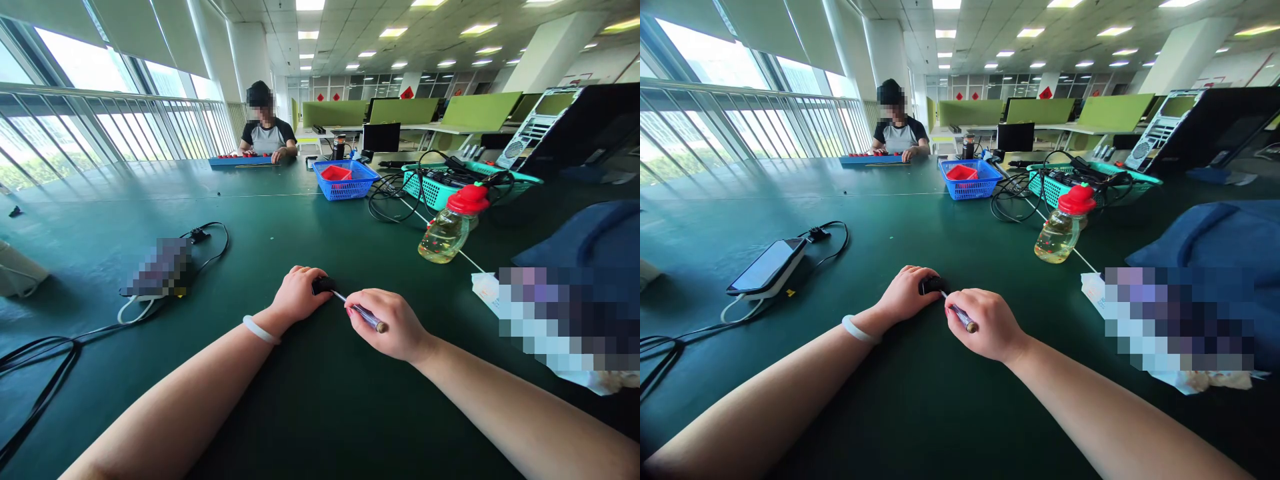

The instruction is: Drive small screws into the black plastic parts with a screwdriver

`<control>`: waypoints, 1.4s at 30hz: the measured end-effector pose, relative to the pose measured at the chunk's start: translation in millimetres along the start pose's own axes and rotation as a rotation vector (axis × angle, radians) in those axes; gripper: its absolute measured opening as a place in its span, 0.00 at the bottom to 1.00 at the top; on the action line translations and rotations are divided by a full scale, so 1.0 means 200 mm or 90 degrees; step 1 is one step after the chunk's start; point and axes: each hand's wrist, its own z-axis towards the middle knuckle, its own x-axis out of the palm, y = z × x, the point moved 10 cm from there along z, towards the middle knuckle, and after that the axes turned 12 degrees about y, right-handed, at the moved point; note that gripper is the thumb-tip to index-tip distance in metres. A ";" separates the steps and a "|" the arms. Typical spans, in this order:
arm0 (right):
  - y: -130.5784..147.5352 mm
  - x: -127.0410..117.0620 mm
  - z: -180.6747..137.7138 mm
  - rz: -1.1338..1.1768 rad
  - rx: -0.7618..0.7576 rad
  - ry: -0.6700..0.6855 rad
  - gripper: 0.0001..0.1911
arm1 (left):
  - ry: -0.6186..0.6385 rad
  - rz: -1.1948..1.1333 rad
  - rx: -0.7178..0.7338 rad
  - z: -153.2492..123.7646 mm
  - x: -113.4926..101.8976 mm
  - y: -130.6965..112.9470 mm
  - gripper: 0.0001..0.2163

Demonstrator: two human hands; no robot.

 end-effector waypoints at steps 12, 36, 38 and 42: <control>0.00 -0.02 0.00 -0.024 0.006 -0.018 0.05 | 0.002 -0.007 -0.004 0.00 0.00 0.00 0.14; 0.08 0.09 -0.01 -0.145 -0.066 0.088 0.04 | 0.009 -0.018 0.004 0.00 0.01 0.01 0.15; 0.08 0.11 -0.01 -0.134 -0.061 0.102 0.03 | 0.010 -0.017 0.010 0.00 0.01 0.01 0.15; 0.06 0.12 -0.01 -0.100 -0.049 0.119 0.04 | 0.010 -0.017 0.020 0.00 0.01 0.00 0.14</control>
